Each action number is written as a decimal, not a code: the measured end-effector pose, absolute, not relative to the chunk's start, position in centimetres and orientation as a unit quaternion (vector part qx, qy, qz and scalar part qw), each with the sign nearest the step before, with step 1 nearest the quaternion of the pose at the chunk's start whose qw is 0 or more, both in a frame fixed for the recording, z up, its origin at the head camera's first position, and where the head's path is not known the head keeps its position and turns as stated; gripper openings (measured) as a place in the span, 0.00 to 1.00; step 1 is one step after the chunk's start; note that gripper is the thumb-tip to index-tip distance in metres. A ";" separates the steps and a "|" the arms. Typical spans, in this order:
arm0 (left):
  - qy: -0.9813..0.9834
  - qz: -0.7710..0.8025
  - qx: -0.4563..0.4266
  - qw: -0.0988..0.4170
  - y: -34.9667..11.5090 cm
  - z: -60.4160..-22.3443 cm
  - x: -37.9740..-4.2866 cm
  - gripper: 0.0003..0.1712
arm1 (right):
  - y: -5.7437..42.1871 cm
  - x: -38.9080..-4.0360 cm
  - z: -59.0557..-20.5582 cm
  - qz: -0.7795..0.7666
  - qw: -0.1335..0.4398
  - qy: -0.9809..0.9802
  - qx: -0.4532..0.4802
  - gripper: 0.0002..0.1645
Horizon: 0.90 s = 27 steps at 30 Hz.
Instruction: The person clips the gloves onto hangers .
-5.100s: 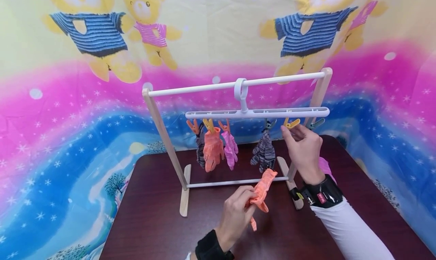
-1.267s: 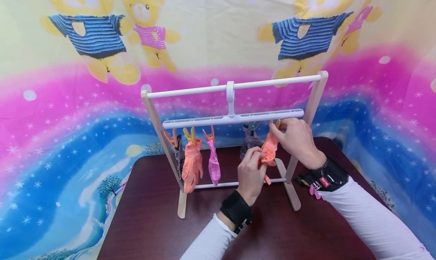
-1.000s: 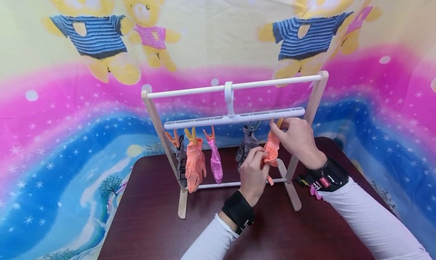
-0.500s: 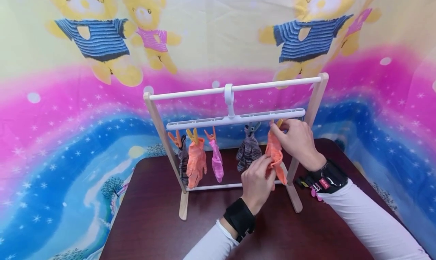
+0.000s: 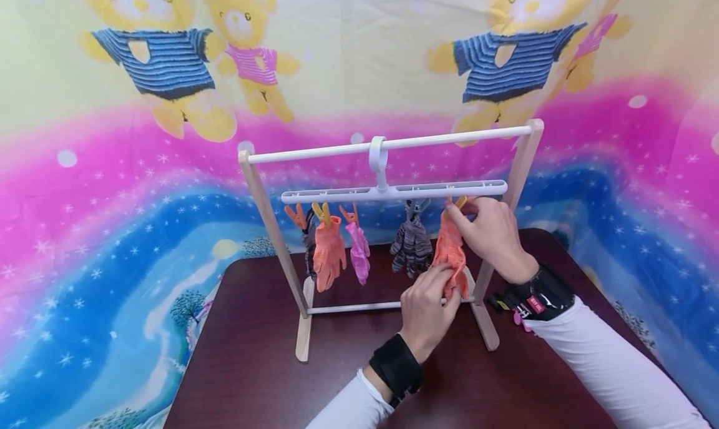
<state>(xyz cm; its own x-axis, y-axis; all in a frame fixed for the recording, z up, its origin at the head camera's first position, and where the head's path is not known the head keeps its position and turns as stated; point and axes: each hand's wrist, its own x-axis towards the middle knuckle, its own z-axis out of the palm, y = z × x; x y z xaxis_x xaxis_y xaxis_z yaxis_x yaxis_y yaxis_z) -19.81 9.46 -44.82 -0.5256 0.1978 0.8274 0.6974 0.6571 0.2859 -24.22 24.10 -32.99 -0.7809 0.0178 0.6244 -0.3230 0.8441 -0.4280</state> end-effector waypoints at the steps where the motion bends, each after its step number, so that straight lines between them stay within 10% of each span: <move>1: -0.817 -0.307 -0.275 0.403 9.4 -44.9 -19.8 0.16 | 24.1 -24.2 -33.1 0.265 0.320 -0.906 0.083 0.20; 27: -0.858 -0.263 -0.293 0.330 5.8 -47.8 -19.1 0.23 | 24.9 -21.8 -37.1 0.279 0.312 -0.905 0.082 0.18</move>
